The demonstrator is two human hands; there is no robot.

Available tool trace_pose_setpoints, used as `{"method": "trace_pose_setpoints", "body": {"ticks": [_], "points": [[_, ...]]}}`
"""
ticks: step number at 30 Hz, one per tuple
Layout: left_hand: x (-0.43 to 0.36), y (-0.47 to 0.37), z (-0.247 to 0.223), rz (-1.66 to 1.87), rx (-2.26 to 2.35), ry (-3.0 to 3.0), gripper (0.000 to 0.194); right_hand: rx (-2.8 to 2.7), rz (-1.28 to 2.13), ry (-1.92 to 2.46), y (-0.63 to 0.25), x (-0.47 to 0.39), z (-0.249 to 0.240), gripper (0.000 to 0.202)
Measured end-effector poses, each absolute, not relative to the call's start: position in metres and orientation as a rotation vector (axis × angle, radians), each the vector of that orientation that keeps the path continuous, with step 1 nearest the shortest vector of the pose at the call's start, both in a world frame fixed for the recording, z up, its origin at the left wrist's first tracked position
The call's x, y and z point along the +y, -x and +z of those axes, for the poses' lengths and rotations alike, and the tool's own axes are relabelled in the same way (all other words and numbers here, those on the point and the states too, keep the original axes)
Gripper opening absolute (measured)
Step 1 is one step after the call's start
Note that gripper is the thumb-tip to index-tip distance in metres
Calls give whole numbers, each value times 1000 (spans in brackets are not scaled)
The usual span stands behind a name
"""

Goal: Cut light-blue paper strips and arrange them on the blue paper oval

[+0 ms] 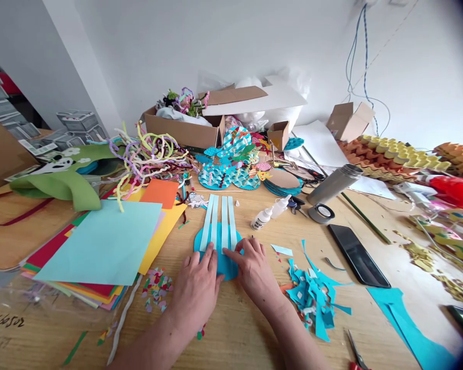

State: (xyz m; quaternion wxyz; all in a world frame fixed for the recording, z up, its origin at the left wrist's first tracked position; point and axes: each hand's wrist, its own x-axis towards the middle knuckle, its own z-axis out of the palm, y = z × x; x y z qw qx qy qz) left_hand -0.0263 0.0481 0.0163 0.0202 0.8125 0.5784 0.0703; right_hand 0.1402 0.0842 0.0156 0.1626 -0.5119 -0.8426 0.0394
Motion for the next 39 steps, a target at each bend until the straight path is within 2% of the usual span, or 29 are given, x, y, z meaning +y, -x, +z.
{"method": "trace_pose_setpoints", "body": {"ticks": [39], "points": [[50,26,17,269,1762,-2613,40,-2451,78,1436,-144,85,16,41]]}}
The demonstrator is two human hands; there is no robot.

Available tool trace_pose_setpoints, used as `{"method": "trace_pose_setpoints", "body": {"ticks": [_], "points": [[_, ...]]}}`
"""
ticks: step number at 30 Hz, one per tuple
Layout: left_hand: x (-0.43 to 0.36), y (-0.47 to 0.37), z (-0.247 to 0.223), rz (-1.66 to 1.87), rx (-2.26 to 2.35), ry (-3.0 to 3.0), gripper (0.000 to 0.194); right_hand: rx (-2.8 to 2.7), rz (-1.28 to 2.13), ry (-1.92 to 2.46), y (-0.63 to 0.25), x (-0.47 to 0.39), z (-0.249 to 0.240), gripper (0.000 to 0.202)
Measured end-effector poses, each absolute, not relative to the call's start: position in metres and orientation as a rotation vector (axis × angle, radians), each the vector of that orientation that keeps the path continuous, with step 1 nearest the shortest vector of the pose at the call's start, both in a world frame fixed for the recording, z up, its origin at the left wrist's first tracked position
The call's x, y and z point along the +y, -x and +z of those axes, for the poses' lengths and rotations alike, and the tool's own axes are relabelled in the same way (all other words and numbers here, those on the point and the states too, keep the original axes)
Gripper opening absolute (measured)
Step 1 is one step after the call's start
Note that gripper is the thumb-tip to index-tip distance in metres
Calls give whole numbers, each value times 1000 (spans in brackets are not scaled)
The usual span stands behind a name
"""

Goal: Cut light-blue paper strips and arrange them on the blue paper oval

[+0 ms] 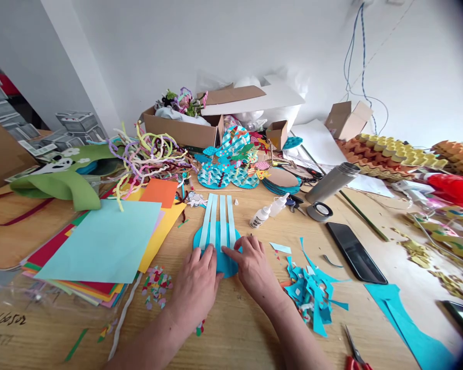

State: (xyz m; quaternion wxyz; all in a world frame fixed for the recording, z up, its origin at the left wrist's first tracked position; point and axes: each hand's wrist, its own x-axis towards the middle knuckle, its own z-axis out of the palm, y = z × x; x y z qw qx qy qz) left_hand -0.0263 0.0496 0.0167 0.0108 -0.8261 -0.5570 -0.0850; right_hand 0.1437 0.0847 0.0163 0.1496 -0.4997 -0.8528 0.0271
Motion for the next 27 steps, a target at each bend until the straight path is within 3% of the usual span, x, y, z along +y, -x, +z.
{"method": "trace_pose_setpoints", "body": {"ticks": [27], "points": [[50,28,18,-247,-1745,2631,40,-2453,81,1456,-143,84,19,43]]}}
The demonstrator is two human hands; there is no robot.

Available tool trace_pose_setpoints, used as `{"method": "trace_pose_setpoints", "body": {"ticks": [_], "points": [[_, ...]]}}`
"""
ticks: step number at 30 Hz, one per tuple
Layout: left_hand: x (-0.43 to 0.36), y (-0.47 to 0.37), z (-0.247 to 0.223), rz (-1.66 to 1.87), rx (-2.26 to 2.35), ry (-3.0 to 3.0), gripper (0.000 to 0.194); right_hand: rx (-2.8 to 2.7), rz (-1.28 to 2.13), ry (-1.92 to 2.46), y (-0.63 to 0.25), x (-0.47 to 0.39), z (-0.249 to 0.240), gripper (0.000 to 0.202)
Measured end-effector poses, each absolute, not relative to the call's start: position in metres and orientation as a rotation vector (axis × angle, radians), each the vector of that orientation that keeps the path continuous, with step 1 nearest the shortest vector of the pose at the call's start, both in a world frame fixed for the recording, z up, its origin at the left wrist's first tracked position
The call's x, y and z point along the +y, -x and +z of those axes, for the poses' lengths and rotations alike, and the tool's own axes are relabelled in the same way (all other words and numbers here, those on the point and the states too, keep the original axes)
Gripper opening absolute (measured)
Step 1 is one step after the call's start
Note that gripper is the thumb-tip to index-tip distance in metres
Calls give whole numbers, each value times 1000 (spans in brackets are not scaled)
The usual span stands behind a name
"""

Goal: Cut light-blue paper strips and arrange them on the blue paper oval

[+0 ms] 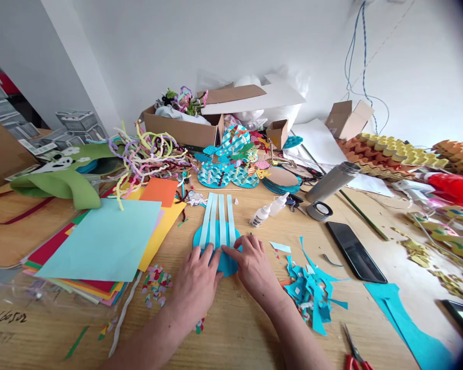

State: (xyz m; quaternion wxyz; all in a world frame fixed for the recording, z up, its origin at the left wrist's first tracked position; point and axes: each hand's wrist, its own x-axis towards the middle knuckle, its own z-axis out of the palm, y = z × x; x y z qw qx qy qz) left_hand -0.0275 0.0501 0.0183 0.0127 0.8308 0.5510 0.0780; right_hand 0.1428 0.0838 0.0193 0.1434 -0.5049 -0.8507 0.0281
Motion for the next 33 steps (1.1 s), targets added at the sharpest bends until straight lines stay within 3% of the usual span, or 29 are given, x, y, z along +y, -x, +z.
{"method": "trace_pose_setpoints", "body": {"ticks": [33], "points": [[52,27,18,250,1716,-2623,41,-2370,82,1550,-159,89,26,44]]}}
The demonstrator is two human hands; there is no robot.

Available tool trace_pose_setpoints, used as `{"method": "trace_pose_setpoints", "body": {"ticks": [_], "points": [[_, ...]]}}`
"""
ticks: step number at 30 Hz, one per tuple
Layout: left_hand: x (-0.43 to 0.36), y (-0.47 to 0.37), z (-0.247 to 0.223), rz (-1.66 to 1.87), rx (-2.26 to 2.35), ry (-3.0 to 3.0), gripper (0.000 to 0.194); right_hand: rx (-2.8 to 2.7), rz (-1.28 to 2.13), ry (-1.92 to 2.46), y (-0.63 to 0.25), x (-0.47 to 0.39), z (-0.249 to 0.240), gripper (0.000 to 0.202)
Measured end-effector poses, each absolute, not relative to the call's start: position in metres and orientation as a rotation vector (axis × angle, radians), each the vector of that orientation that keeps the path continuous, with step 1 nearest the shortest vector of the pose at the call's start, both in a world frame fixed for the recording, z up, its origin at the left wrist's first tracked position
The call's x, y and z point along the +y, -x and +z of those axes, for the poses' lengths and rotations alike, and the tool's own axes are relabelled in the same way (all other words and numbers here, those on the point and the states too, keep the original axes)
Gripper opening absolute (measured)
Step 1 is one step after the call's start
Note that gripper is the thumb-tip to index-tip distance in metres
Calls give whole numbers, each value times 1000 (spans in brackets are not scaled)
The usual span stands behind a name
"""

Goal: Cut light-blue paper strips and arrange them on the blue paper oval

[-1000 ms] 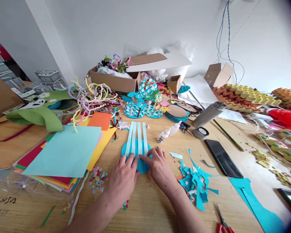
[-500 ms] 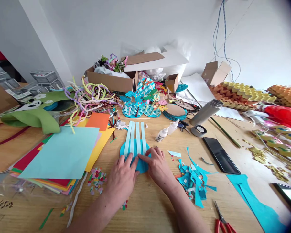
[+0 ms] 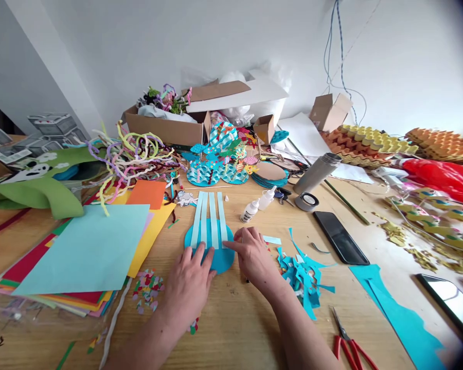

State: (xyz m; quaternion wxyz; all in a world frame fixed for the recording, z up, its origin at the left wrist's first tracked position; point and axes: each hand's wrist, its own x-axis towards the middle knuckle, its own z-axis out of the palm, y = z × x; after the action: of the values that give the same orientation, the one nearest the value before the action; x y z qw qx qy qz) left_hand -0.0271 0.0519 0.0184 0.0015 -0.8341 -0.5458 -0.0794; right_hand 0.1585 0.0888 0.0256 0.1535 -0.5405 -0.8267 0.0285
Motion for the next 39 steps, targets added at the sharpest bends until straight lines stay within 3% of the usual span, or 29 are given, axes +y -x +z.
{"method": "trace_pose_setpoints", "body": {"ticks": [39], "points": [[51,27,17,-208,-1693,2608,41,-2386,78,1552,-160,89,26,39]]}}
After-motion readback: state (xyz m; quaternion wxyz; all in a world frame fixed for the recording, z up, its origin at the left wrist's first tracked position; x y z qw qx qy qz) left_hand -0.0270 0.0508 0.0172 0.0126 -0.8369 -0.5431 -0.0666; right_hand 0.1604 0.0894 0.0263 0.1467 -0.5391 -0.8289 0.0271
